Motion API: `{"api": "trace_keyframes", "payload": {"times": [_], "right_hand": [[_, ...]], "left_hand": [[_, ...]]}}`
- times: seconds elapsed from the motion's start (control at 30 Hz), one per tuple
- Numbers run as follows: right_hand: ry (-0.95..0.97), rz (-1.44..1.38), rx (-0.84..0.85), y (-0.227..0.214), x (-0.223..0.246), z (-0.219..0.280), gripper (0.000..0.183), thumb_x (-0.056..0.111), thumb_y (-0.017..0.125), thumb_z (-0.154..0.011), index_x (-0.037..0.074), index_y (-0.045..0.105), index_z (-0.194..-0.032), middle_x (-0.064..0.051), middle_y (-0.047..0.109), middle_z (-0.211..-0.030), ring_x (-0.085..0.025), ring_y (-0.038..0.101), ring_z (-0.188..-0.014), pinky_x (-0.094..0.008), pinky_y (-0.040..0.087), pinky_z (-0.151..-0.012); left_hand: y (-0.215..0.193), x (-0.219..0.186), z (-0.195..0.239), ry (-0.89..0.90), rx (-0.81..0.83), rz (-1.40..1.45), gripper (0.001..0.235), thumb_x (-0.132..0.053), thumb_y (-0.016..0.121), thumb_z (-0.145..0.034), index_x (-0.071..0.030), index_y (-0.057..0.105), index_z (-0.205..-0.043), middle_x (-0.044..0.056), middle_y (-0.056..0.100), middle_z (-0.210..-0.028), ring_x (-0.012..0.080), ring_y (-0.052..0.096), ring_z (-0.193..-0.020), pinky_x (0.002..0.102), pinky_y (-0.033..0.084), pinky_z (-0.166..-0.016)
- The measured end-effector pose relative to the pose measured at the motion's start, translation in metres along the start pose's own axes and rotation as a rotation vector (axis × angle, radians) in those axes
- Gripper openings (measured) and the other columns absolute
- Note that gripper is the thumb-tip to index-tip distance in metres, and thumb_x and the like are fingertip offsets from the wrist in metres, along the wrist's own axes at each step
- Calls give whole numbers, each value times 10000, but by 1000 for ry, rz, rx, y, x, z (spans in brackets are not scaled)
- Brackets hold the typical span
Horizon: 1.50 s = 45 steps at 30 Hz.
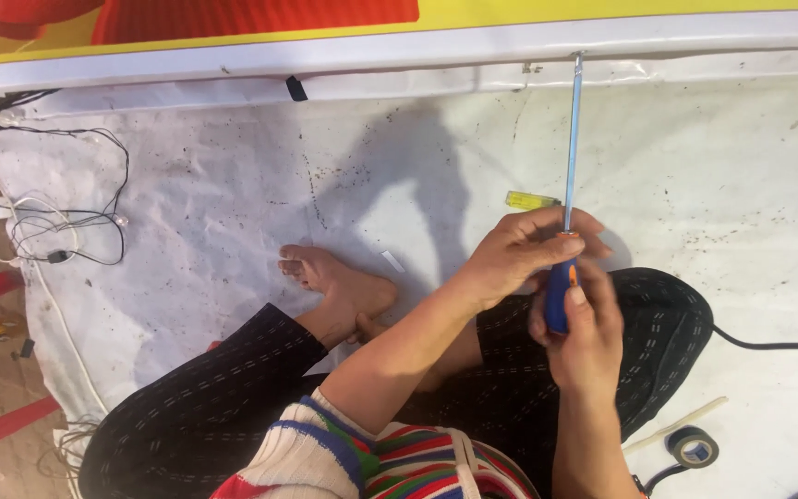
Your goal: Assembling the lower section of a display frame using a screwdriver to fasten components.
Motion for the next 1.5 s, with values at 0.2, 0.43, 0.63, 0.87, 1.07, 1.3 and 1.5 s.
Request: {"api": "trace_keyframes", "payload": {"times": [0.2,0.43,0.63,0.87,1.07,1.3,1.5], "right_hand": [[-355,1152,-333,14,21,12,594,243,836,-922,67,558,-1418,-179,729,-970,-399,715,-766,-475,552,-643],[125,-414,32,8,-25,0,481,303,633,-992,93,479,-1397,-167,552,-789,-81,360,-386,-187,330,-306],[-263,942,-203,12,26,9,596,189,763,-932,41,483,-1437,-274,634,-1246,-503,665,-1055,-572,537,-854],[-329,952,-208,4,17,15,541,207,752,-972,47,518,-1433,-214,720,-1078,-324,693,-773,-431,541,-650],[-293,558,-165,-8,-15,16,526,27,663,-966,-2,432,-1437,-216,690,-993,-170,557,-523,-271,477,-473],[30,315,-187,-15,-71,7,542,-54,553,-938,51,379,-1440,-150,618,-1087,-116,465,-617,-218,406,-526],[204,248,-145,-19,-87,-6,542,-38,562,-925,37,431,-1445,-149,647,-1066,-118,479,-625,-225,416,-540]], "left_hand": [[-5,17,-5,20,-145,-154,305,-210,799,-937,-112,730,-1217,90,755,-1037,126,700,-1007,279,582,-900],[2,-12,5,13,19,-92,382,-200,689,-1045,-131,624,-1415,108,743,-1165,203,685,-1151,396,528,-1045],[-3,-1,-6,49,89,-160,430,-147,680,-1028,-110,587,-1447,138,731,-1183,246,675,-1150,422,509,-1070],[-3,-9,1,40,45,-371,510,-263,715,-1006,-155,561,-1481,122,732,-1203,309,665,-1202,509,510,-1092],[-22,-18,-8,-82,-86,-455,534,-399,658,-1014,-118,563,-1458,212,705,-1232,430,656,-1196,597,492,-1074],[-50,-60,-97,165,-93,248,576,-104,663,-888,-59,449,-1421,92,610,-1355,309,572,-1269,443,455,-1016],[-53,-59,-111,357,36,441,232,90,592,-967,-43,669,-1141,73,705,-1180,361,601,-1243,413,471,-980]]}}
Point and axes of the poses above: each hand's wrist, its own z-axis away from the middle knuckle, its own y-axis out of the palm, x = y × z, the point moved 5 cm from there along -z, towards the middle knuckle
